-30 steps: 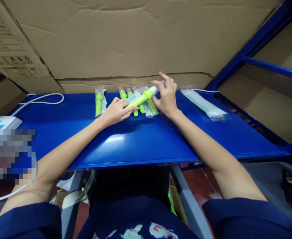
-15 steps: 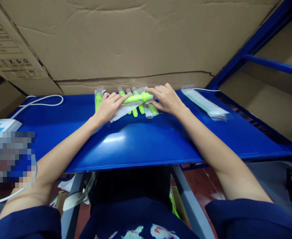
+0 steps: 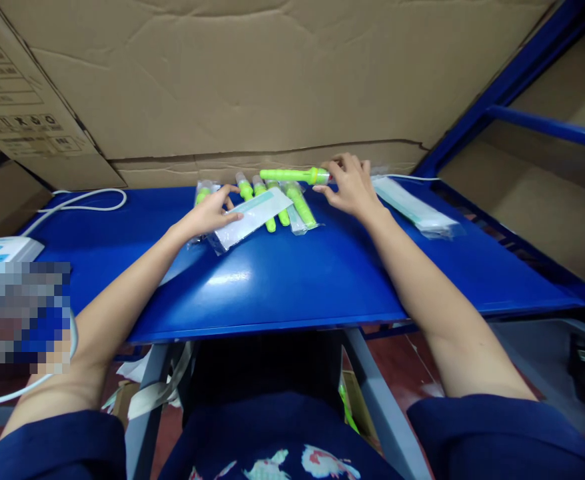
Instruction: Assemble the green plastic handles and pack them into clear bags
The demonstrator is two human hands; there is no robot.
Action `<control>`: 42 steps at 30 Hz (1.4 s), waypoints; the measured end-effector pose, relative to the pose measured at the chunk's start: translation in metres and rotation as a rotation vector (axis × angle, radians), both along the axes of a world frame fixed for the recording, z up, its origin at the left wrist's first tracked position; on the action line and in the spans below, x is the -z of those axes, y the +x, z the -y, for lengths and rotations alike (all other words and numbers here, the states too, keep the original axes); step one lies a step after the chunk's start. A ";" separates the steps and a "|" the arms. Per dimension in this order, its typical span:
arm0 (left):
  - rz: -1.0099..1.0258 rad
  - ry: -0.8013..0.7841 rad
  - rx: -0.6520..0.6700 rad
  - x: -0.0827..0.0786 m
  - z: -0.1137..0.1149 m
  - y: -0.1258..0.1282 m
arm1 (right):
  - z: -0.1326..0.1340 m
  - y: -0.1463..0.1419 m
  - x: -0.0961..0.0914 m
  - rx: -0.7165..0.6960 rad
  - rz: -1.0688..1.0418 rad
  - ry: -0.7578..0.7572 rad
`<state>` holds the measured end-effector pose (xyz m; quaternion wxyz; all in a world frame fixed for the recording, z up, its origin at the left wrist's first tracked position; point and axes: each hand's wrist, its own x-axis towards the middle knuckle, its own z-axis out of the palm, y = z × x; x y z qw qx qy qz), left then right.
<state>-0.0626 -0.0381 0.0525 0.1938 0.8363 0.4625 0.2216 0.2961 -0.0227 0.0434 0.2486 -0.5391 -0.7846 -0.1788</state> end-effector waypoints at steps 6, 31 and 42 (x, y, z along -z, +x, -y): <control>0.058 0.006 -0.018 -0.031 0.005 -0.013 | 0.001 0.005 0.002 0.020 0.013 -0.055; -0.596 0.279 -0.095 -0.007 0.031 0.018 | 0.007 -0.012 -0.004 -0.148 0.045 -0.071; -0.405 0.325 -0.182 -0.013 0.011 -0.010 | 0.004 0.000 -0.002 -0.139 0.019 -0.097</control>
